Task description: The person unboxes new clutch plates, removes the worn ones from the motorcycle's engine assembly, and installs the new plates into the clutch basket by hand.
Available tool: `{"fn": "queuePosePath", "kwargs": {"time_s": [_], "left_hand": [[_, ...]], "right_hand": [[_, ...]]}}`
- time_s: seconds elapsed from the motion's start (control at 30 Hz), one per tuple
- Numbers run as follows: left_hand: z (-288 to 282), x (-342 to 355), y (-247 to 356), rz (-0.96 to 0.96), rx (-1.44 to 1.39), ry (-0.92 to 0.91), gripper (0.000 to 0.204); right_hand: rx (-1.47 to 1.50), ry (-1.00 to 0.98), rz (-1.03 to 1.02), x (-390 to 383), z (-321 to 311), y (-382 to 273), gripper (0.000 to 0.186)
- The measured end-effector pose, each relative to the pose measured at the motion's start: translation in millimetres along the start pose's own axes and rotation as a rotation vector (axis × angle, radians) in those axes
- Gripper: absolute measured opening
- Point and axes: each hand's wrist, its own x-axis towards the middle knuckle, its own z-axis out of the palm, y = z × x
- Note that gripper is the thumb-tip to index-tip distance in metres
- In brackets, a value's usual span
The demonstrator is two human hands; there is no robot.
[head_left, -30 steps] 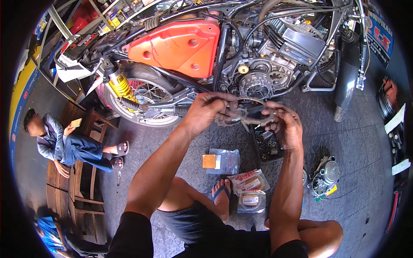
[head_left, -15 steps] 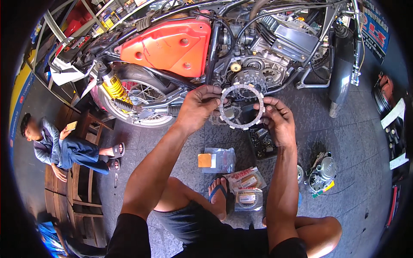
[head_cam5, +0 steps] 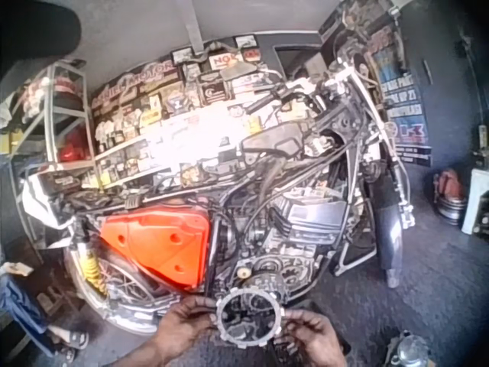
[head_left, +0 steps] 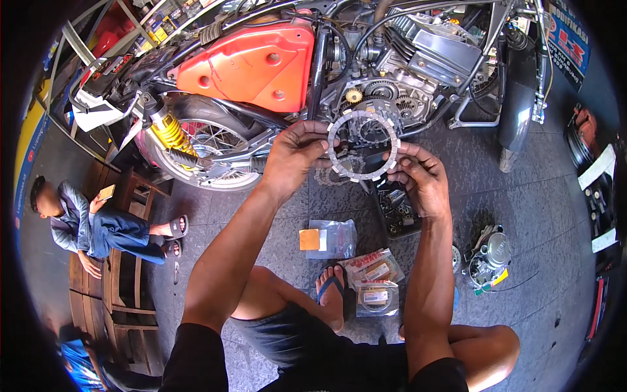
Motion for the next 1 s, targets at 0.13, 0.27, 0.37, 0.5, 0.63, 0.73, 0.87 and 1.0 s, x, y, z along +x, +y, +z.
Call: {"fn": "queuePosePath", "kwargs": {"time_s": [0.13,0.27,0.37,0.5,0.63,0.73,0.87,1.0], "left_hand": [[0.8,-0.2,1.3,-0.002,0.004,0.000,0.023],[0.5,-0.6,1.7,-0.010,-0.017,-0.010,0.024],[2.0,-2.1,3.3,-0.021,-0.011,-0.017,0.025],[3.4,-4.2,6.3,-0.049,-0.027,-0.039,0.028],[1.1,-4.7,8.6,-0.070,-0.082,-0.085,0.031],[2.1,-6.4,12.6,-0.064,-0.097,-0.105,0.036],[0.7,-6.9,10.2,-0.029,-0.111,-0.134,0.040],[-1.1,-5.9,6.6,-0.014,-0.123,-0.154,0.039]], "right_hand": [[-0.007,-0.003,0.014,-0.9,1.0,-0.8,0.026],[-0.010,-0.006,0.011,-0.7,-0.6,1.5,0.026],[-0.020,-0.001,0.021,-0.7,-0.8,2.4,0.027],[-0.063,-0.003,0.034,-0.2,0.4,2.2,0.026],[-0.078,-0.009,0.053,-0.6,-0.5,1.7,0.022],[-0.076,0.000,0.048,-0.7,-0.1,2.9,0.020],[-0.063,0.002,0.054,-0.9,1.0,3.2,0.019],[-0.040,0.002,0.056,-0.6,-0.2,7.6,0.018]]}}
